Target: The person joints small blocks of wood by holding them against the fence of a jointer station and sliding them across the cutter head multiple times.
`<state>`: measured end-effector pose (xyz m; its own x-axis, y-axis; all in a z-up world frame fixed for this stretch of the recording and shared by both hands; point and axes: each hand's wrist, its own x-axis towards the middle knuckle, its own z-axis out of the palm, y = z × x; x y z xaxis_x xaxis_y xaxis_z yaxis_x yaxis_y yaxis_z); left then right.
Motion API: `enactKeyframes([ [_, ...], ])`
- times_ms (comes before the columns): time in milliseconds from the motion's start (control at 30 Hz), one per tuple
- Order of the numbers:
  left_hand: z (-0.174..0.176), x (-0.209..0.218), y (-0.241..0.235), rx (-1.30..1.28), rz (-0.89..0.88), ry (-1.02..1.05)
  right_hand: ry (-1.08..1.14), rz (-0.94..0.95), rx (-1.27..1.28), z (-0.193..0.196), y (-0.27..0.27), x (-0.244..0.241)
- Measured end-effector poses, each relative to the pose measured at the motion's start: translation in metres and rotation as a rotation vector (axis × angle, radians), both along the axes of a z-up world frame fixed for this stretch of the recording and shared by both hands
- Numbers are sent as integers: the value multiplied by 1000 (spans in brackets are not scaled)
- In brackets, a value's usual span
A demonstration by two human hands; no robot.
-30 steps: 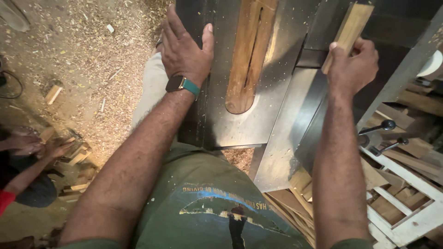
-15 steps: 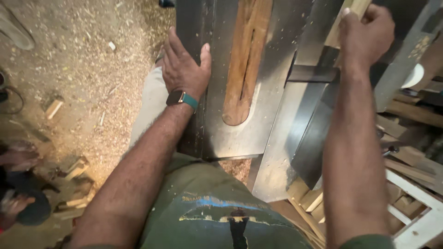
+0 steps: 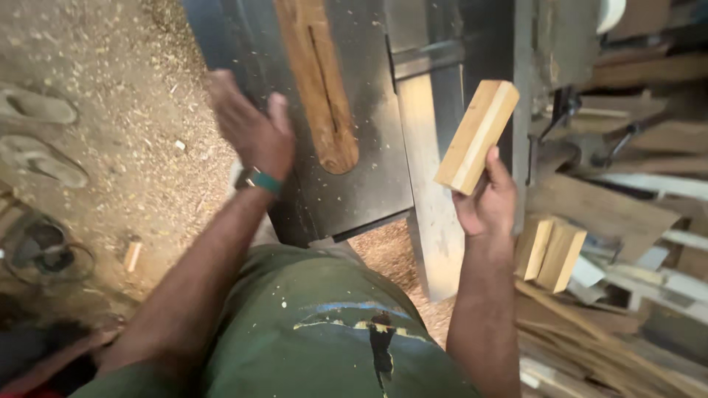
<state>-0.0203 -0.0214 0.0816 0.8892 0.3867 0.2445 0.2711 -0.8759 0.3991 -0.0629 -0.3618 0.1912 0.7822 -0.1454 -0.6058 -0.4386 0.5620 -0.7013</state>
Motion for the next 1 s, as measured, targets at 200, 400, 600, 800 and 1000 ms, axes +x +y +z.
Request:
enactKeyframes([
  [200,103,-50,-121,-827,-1201,95,44,-84,93,-7,-23,-64],
  [400,117,-48,-170,-571,-1468,-33,150,-108,-95,11,-20,-92],
  [600,73,-40,-208,-1523,-1068,578,4,183,-1082,7,-27,-115],
  [800,26,-20,-229,-1697,-1224,666,-37,241,-1372,-29,-46,-119],
  [1000,26,-10,-240,-777,-931,308,118,253,-1592,-74,-46,-104],
])
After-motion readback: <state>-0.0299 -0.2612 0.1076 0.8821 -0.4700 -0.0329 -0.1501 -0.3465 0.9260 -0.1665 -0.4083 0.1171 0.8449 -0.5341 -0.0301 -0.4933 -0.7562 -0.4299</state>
